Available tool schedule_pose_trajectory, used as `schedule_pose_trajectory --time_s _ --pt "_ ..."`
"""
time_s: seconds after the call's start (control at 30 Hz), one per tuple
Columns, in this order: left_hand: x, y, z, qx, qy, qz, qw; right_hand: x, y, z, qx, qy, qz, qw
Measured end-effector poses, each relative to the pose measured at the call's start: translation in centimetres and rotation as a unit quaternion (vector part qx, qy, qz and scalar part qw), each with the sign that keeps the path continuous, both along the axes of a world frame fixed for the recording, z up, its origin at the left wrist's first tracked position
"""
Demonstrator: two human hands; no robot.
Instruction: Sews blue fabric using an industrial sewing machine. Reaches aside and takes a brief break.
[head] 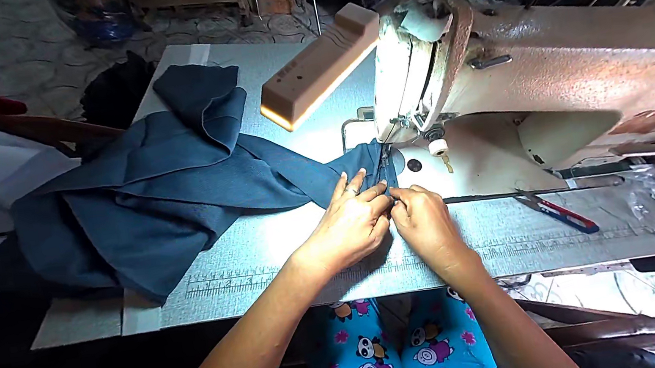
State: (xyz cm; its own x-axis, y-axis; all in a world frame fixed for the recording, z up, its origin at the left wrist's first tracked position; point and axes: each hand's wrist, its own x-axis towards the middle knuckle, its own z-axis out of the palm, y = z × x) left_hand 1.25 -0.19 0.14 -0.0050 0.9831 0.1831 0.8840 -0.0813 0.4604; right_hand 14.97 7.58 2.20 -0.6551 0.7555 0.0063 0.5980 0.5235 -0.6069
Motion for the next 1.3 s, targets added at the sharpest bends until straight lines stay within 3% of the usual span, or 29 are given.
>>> schedule_pose_trajectory --time_s 0.53,0.63,0.7,0.8,0.93,1.03,1.23,1.3 --pt "-1.7 2.8 -0.3 0.027 -0.066 0.032 0.997 -2.1 2.8 -0.1 0.022 -0.016 0.0 1.0" --pt "-3.1 3.5 0.2 0.121 -0.09 0.064 0.986 -2.2 2.7 -0.3 0.038 -0.024 -0.009 0.999" --pt "-4.3 3.9 0.6 0.136 -0.074 0.12 0.981 -2.1 2.6 -0.8 0.057 -0.01 -0.015 0.998" --pt "-5.4 3.6 0.1 0.062 -0.033 0.152 0.986 -1.5 3.0 -2.0 0.071 0.074 -0.009 0.995" --pt "-4.6 1.6 -0.6 0.184 -0.047 0.131 0.973 -0.5 3.2 -1.7 -0.018 0.155 0.006 0.988" --pt "-3.2 -1.3 0.0 0.218 -0.05 0.103 0.969 1.0 2.7 -1.7 -0.089 0.207 0.032 0.974" --pt "-1.5 -3.7 0.0 0.154 0.088 0.056 0.982 3.5 0.7 -1.4 -0.044 0.142 0.02 0.989" --pt "-0.6 -3.2 0.4 0.185 0.103 0.048 0.976 3.7 0.5 -1.0 -0.061 0.121 0.012 0.991"
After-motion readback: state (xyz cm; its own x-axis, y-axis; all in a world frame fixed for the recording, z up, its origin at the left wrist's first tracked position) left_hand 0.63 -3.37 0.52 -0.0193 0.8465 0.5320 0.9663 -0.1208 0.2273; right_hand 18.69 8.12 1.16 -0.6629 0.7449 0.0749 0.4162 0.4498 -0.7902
